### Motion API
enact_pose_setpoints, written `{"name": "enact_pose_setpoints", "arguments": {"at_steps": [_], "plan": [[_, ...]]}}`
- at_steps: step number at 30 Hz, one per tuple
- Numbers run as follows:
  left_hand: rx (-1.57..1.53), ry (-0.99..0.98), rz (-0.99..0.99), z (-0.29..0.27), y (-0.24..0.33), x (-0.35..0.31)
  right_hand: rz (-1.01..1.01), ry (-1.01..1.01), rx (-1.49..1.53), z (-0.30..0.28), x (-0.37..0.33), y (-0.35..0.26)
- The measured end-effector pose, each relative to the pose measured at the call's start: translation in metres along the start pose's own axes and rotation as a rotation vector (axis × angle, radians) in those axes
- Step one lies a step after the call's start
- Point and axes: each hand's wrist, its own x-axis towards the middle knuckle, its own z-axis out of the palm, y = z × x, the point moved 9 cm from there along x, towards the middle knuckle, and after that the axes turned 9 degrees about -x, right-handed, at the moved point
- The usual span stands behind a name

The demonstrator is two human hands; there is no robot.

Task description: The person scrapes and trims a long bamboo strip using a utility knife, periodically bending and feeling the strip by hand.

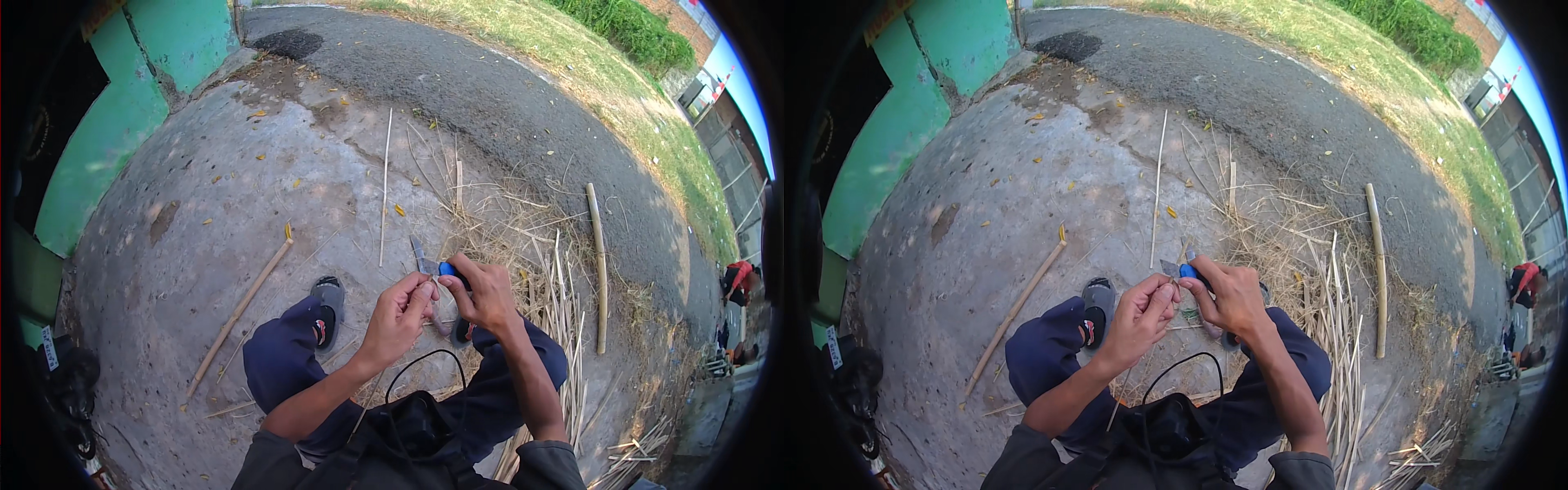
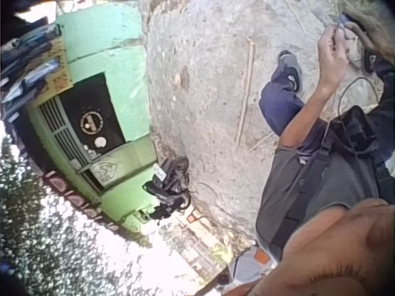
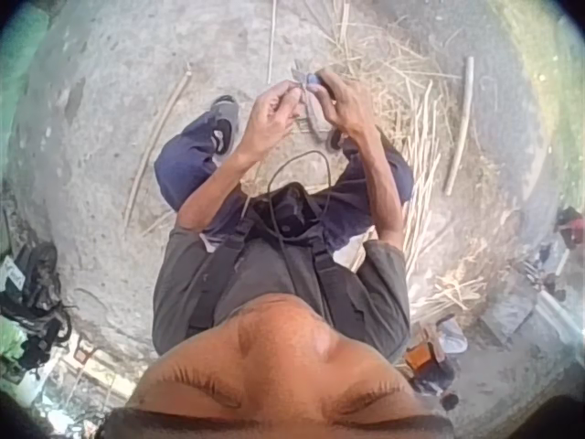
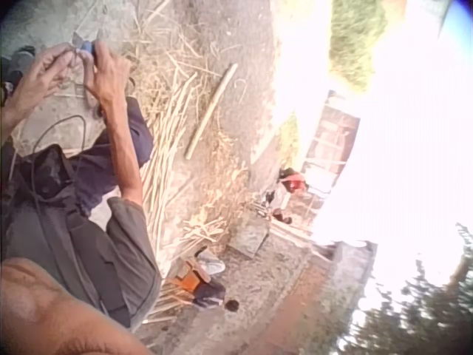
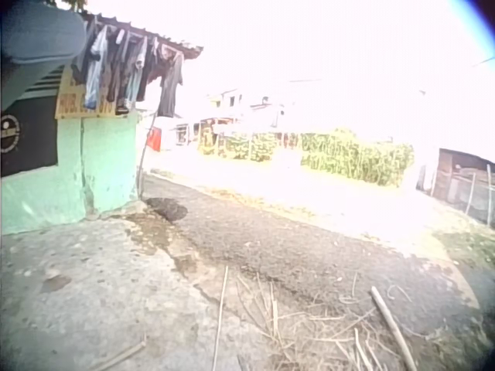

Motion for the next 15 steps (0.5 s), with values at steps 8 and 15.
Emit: {"name": "enact_pose_setpoints", "arguments": {"at_steps": [8, 15], "plan": [[0.214, -0.135, 0.101, 0.022, 0.003, -0.021, 0.378, 0.364, 0.173, -0.06, 0.004, 0.117], [0.169, -0.074, 0.059, 0.012, 0.011, -0.008, 0.087, 0.165, 0.145, -0.027, -0.01, 0.034]]}}
